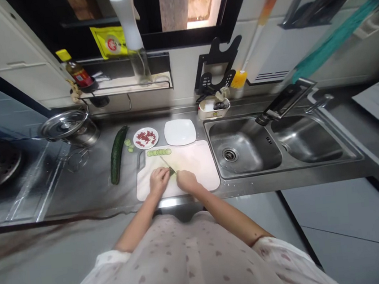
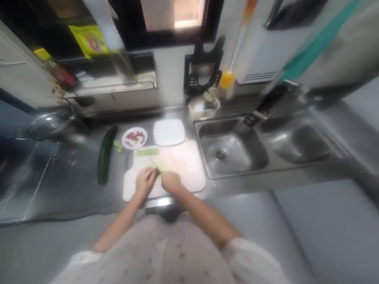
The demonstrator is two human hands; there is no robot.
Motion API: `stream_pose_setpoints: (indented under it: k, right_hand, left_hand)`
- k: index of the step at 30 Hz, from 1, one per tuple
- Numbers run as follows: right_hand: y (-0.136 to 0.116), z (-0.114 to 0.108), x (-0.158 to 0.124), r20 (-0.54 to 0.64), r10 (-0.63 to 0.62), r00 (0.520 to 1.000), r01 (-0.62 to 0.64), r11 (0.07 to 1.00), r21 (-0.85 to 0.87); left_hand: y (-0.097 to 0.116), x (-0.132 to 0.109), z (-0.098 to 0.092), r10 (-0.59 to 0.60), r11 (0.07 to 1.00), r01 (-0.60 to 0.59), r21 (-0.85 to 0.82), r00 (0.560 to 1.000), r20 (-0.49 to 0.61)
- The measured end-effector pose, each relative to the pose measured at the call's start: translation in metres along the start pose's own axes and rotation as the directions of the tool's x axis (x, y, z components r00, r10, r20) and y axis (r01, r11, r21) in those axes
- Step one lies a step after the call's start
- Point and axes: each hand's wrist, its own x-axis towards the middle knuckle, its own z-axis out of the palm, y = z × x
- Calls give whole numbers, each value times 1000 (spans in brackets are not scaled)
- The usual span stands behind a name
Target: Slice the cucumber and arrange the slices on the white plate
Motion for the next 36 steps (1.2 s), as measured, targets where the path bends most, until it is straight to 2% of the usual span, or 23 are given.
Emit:
stream_pose_setpoints:
  k: [8,20,27,36]
  right_hand:
    - [5,3,-9,-1,28,1000,-28,999,-23]
    - [5,7,0,25,10,1000,-9,999,-37]
    - [4,14,5,-17,2,1000,-2,1000,-16]
    - [-6,7,8,-54,26,998,-24,999,37]
  left_hand:
    - [0,0,0,-9,1000,9,5,1000,11]
    - [-1,0,1,-25,1000,25,-15,1000,13]
    - [1,0,0,-12,1000,12,-8,1000,-1]
    - [1,-1,1,8,1000,-8,6,1000,-19]
